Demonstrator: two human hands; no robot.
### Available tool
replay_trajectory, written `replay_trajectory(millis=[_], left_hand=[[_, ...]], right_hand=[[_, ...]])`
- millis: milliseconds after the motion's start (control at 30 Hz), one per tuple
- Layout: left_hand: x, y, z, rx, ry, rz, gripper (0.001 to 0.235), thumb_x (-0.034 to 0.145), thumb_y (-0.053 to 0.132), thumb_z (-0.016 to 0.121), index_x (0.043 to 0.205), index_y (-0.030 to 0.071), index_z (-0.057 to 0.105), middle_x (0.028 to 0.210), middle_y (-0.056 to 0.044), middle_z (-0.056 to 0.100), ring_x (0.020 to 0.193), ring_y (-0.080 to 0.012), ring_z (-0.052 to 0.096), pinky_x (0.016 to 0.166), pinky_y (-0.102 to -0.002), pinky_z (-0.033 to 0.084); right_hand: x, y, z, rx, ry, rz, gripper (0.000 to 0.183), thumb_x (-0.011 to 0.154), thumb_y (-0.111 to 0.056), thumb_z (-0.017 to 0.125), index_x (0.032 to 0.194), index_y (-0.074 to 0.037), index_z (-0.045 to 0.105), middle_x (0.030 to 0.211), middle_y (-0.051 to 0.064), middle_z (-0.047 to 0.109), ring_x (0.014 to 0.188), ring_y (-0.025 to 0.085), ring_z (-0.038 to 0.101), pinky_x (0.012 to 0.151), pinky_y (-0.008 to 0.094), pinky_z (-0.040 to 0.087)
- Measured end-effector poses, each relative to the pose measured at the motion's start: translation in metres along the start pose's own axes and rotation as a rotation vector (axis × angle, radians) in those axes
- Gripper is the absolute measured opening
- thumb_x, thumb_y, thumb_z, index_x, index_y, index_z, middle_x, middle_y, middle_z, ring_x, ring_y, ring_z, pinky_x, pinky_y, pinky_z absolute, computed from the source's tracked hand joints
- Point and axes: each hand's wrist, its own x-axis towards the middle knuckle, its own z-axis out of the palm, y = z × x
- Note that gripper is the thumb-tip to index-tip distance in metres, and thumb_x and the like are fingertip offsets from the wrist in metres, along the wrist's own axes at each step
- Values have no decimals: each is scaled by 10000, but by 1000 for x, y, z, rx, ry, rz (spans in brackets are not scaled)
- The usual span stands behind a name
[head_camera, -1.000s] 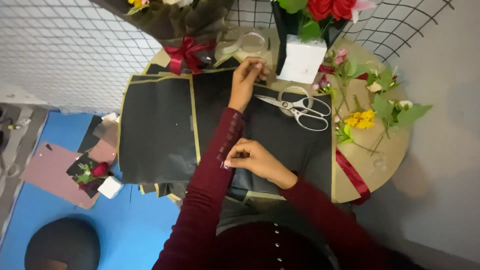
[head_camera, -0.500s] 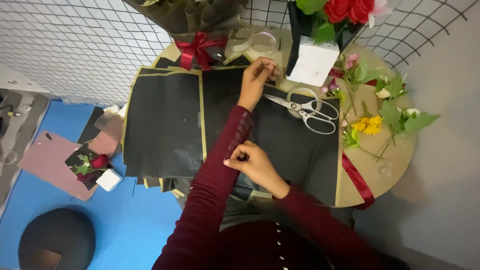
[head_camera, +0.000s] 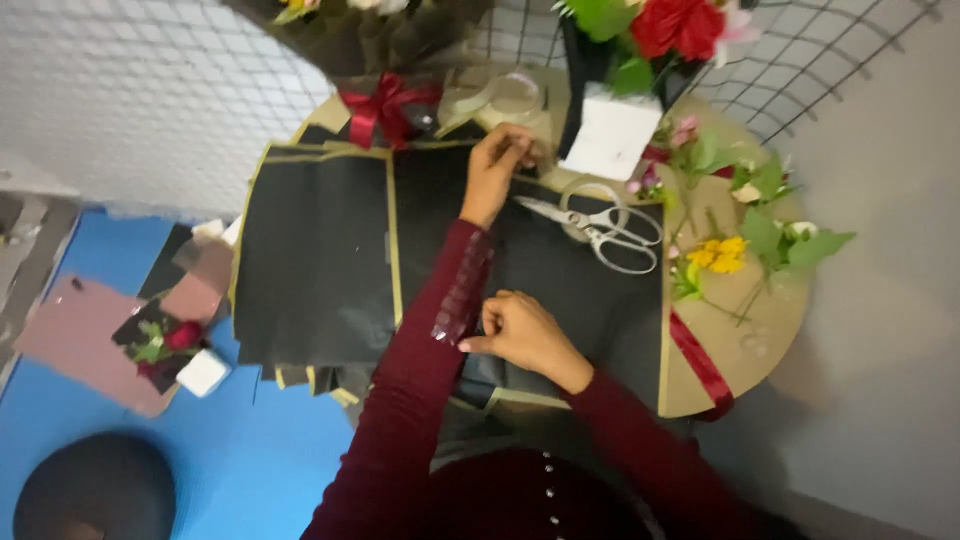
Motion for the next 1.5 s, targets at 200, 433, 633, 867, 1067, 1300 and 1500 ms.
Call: replay_trajectory(millis=[200, 433, 633, 867, 1067, 1300, 1500], left_hand=[[-4, 23, -2, 379, -3, 10, 64, 961, 48, 614, 983, 58, 674, 908, -157, 705, 866, -306, 692, 802, -425, 528], [-1, -18, 5, 792, -252, -126, 251, 930, 190, 614, 1050, 0, 727, 952, -226, 746, 958, -426, 723, 818, -523, 567], [-13, -7, 10, 650, -291, -365, 329, 905, 244, 589, 1110, 62, 771, 1021, -196, 766, 1047, -414, 709, 920, -505, 543], [-14, 43, 26, 348, -347, -665, 498, 998, 320, 536, 1301, -61, 642, 1274, -272, 663, 1227, -381, 621, 983, -454, 525], [-9, -10, 8, -81, -216, -758, 492, 990, 298, 635, 1237, -125, 591, 1101, -280, 632, 1044, -388, 698, 929, -490, 569], [-22, 18, 24, -290, -351, -612, 370, 1020, 158, 603, 1291, -94, 599, 1031, -171, 726, 885, -208, 748, 801, -331, 629], [-17, 9, 25, -559, -362, -485, 406, 970, 52, 610, 1355, -69, 568, 1106, -183, 707, 981, -225, 742, 850, -348, 624]], right_hand=[[17, 45, -116, 4, 417, 33, 187, 773, -247, 878, 786, -122, 739, 748, 125, 712, 760, 303, 659, 699, 363, 480], [28, 143, -147, -333, 475, 105, 444, 675, -149, 802, 1073, -90, 614, 1043, 195, 678, 1072, 424, 656, 960, 509, 494], [34, 171, -144, -131, 418, 63, 608, 667, -137, 853, 1184, -130, 532, 964, 98, 545, 863, 328, 680, 807, 458, 548], [32, 167, -147, -186, 368, 36, 360, 679, -101, 802, 1003, -3, 679, 969, 166, 548, 925, 453, 662, 837, 514, 544], [17, 116, -151, -229, 411, 0, 348, 625, -156, 794, 944, -77, 680, 978, 108, 583, 912, 397, 684, 834, 497, 560], [26, 140, -138, -61, 650, -211, 327, 603, 0, 753, 907, -71, 657, 962, 27, 525, 826, 252, 650, 848, 350, 545], [42, 151, -130, -17, 799, -317, 371, 730, -149, 860, 914, -65, 549, 998, 52, 419, 848, 255, 562, 859, 363, 499]])
